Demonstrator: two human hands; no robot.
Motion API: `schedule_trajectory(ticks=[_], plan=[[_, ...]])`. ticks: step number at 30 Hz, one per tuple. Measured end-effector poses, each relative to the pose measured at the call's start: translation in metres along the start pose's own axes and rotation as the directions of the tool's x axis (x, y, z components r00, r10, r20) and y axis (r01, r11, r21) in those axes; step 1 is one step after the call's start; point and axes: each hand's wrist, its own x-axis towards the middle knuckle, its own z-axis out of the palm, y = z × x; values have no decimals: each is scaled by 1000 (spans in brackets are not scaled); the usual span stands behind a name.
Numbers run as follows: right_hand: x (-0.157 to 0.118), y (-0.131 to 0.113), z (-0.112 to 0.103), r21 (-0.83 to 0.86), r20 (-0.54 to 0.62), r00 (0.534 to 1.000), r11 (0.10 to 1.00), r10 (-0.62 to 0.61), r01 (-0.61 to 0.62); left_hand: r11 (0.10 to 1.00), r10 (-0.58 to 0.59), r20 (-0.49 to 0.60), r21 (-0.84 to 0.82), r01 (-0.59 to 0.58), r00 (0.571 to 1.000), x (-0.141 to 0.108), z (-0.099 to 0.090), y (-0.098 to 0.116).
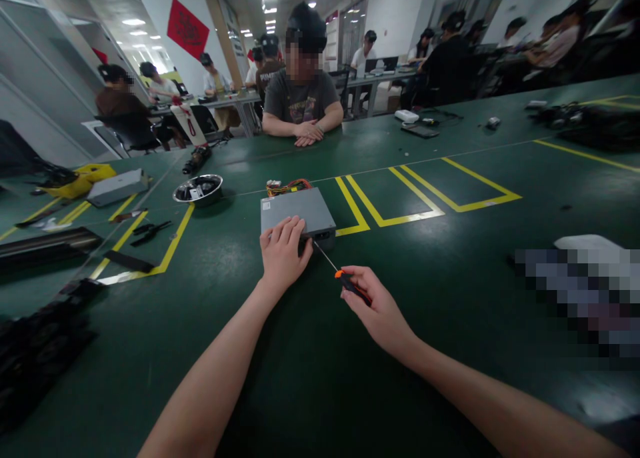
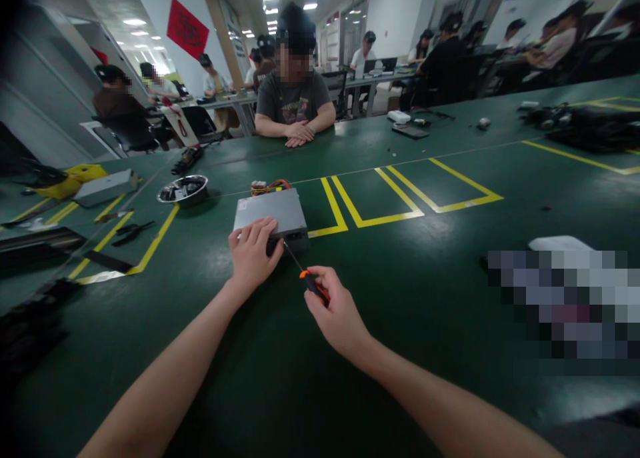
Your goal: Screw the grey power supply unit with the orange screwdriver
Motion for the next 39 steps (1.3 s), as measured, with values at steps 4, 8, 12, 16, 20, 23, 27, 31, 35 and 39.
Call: schedule_trajectory(ticks=[4, 8, 12, 16, 20, 23, 27, 31, 35, 39], plan=[[4, 6, 7, 20, 5, 1000, 1000, -3, 3, 1000, -2, 6, -6, 2, 1000, 0, 0, 0], [7, 7, 9, 21, -23, 1000, 1000, -5, 6, 1000, -3, 0, -16, 3, 1000, 0, 1, 0], [10, 9, 10, 61, -30, 999, 998, 10, -8, 1000, -2, -7, -18, 1, 1000, 0, 2, -1], [14, 14, 11, 164, -39, 995, 983, 87, -80, 1000, 4, -24, -2, -4, 1000, -1, 3, -1], [18, 21, 11, 275, -24, 985, 948, 173, -159, 1000, 13, -32, 7, -13, 999, -1, 4, -1], [19, 25, 11, 313, 9, 978, 928, 210, -203, 1000, 13, -32, 4, -13, 999, 0, 3, -1], [19, 23, 11, 366, 39, 970, 900, 238, -235, 1000, 11, -33, 6, -11, 999, 0, 2, -1], [18, 18, 12, 397, 58, 968, 884, 243, -246, 1000, 13, -34, 10, -12, 999, 0, 1, -1], [18, 18, 12, 424, 67, 968, 872, 241, -246, 1000, 13, -30, 13, -13, 999, 0, 1, -1], [18, 20, 13, 450, 54, 972, 864, 227, -227, 1000, 10, -29, 16, -9, 1000, 0, 2, -2]])
